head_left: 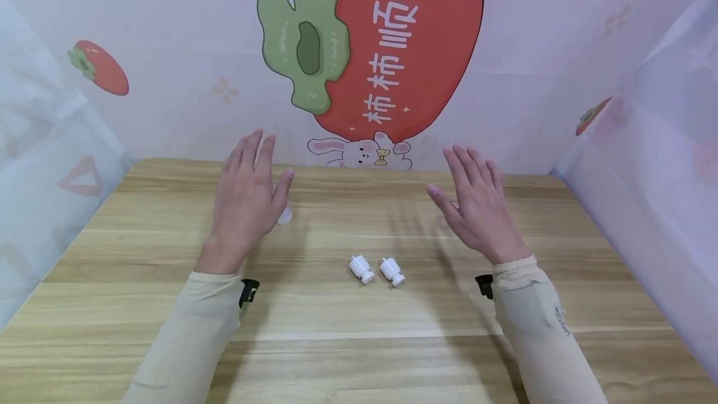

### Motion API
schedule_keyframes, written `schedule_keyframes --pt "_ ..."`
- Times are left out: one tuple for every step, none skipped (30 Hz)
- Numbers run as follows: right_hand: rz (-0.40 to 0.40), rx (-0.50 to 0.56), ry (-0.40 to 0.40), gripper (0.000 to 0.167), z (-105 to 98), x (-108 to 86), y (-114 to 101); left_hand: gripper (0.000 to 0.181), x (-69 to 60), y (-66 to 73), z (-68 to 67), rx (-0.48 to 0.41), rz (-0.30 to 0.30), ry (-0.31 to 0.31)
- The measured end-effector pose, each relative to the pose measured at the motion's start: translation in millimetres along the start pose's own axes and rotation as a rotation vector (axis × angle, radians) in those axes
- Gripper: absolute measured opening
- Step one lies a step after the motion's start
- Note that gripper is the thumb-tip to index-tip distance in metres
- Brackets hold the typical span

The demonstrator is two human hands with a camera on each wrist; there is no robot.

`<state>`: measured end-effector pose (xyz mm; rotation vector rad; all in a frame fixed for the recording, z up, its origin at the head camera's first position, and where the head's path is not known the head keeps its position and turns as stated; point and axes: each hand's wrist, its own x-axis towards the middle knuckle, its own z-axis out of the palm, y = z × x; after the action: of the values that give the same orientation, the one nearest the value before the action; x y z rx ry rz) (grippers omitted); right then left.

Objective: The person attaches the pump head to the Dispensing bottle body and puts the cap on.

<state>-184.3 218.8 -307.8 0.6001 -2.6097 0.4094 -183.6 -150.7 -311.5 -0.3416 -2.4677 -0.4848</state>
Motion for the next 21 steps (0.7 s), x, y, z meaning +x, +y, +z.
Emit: schedule_keyframes --pt "-0.005 0.004 0.005 0.070 0 -0.1 0 0.057 -0.2 -0.2 0.0 -0.012 0.000 0.013" --pt "-0.010 0.008 0.009 0.070 0 -0.1 -1 0.056 -0.4 -0.1 -0.2 -0.020 -0.002 0.019" --pt "-0.012 0.010 0.011 0.069 0 -0.3 -1 0.055 -0.8 0.1 -0.4 -0.029 -0.006 0.021" --pt "-0.013 0.014 0.014 0.068 0 -0.4 -2 0.054 -1.1 0.5 -0.7 -0.035 -0.013 0.017" --pt "-0.013 0.018 0.014 0.068 0 -0.6 -2 0.053 -1.4 0.6 -0.7 -0.040 -0.017 0.012" --pt "-0.011 0.019 0.014 0.067 0 -0.7 -3 0.053 -1.7 0.8 -0.6 -0.044 -0.021 0.007" --pt "-0.007 0.019 0.012 0.066 -1 -0.9 -4 0.052 -1.9 1.1 -0.6 -0.047 -0.024 0.002" --pt "-0.004 0.021 0.009 0.065 -1 -1.1 -4 0.052 -2.0 1.3 -0.5 -0.051 -0.028 -0.004" --pt "-0.001 0.024 0.006 0.063 -1 -1.5 -5 0.052 -2.1 1.4 -0.4 -0.053 -0.032 -0.012" --pt "-0.001 0.028 0.004 0.062 -1 -1.9 -5 0.052 -2.2 1.6 -0.5 -0.055 -0.035 -0.019" --pt "0.000 0.032 -0.003 0.061 -2 -2.3 -6 0.052 -2.2 1.7 -0.3 -0.059 -0.041 -0.028" --pt "0.000 0.035 -0.010 0.059 -2 -2.6 -6 0.052 -2.3 1.8 -0.2 -0.062 -0.051 -0.039" --pt "0.000 0.039 -0.018 0.058 -2 -2.8 -7 0.052 -2.4 2.1 -0.3 -0.066 -0.062 -0.051" --pt "-0.003 0.044 -0.026 0.057 -3 -2.8 -8 0.052 -2.5 2.3 -0.4 -0.069 -0.070 -0.062" --pt "-0.005 0.050 -0.034 0.055 -3 -2.7 -9 0.052 -2.6 2.8 -0.8 -0.071 -0.081 -0.075" --pt "-0.005 0.056 -0.045 0.053 -3 -2.7 -10 0.052 -2.8 3.0 -0.9 -0.075 -0.091 -0.088" --pt "-0.004 0.063 -0.058 0.052 -3 -2.6 -11 0.052 -2.9 3.0 -0.8 -0.076 -0.099 -0.100" --pt "-0.004 0.068 -0.068 0.050 -4 -2.4 -12 0.053 -3.0 3.2 -1.0 -0.077 -0.106 -0.112" --pt "-0.003 0.073 -0.079 0.048 -4 -2.2 -13 0.053 -3.2 3.3 -1.2 -0.076 -0.110 -0.124" --pt "0.000 0.081 -0.090 0.047 -4 -2.2 -14 0.053 -3.4 3.0 -1.2 -0.075 -0.113 -0.134" --pt "0.003 0.088 -0.103 0.046 -4 -2.2 -14 0.053 -3.6 2.9 -1.1 -0.074 -0.117 -0.145"
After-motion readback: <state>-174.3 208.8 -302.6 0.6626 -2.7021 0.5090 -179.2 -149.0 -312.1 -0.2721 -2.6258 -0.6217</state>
